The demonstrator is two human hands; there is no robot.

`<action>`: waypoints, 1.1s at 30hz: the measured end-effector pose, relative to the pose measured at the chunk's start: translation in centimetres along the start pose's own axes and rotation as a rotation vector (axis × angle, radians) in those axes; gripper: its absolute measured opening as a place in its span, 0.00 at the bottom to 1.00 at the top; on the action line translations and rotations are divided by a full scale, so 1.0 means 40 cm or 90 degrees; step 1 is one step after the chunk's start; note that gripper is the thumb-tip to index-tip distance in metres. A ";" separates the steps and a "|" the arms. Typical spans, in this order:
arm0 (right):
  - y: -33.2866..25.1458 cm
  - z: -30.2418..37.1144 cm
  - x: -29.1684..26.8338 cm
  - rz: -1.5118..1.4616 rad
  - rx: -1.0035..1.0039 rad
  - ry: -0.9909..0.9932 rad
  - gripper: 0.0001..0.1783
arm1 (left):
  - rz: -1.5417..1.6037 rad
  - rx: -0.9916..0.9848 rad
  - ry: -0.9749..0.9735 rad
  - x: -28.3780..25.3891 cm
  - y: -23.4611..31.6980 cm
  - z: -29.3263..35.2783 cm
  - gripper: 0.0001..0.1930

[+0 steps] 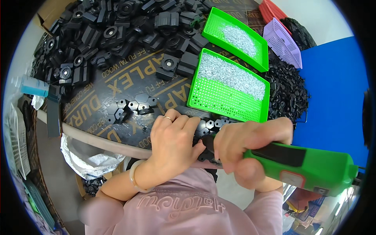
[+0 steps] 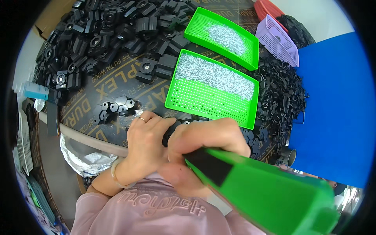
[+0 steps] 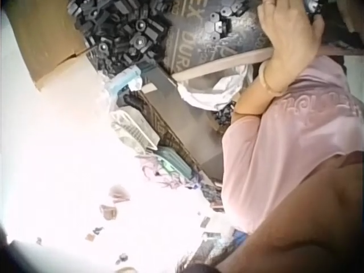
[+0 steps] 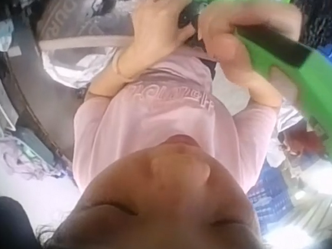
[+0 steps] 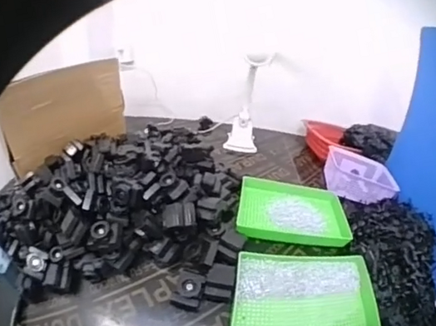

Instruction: Assemble small black plastic components using an electric screwdriver.

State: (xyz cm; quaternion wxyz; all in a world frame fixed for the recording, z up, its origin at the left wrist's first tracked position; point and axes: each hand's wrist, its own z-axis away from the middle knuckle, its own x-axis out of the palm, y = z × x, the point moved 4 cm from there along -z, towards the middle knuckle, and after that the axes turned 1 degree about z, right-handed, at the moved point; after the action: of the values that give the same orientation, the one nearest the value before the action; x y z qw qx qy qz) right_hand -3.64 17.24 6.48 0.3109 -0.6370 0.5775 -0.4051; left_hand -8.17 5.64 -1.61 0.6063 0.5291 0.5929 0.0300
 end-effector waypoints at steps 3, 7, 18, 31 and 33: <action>0.037 0.026 0.015 0.096 0.006 0.138 0.21 | -0.011 0.024 0.014 -0.006 -0.006 -0.001 0.18; 0.039 0.022 0.028 0.121 0.022 0.100 0.17 | -0.024 0.014 0.019 -0.009 -0.008 0.004 0.17; 0.046 0.023 0.031 0.086 -0.019 0.054 0.19 | 0.004 0.033 0.023 0.002 -0.009 0.005 0.17; 0.004 -0.043 -0.148 0.118 -0.076 0.203 0.17 | -0.297 0.047 0.033 -0.194 -0.051 -0.027 0.30; 0.032 -0.047 -0.159 0.182 -0.059 0.181 0.14 | -0.313 0.081 -0.014 -0.184 -0.085 -0.017 0.29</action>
State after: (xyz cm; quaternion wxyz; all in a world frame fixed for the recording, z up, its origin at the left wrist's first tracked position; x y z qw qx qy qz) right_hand -5.94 23.47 5.26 0.2507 -0.4989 0.7180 -0.4156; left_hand -12.87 -0.31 1.34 0.5672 0.4063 0.6978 -0.1620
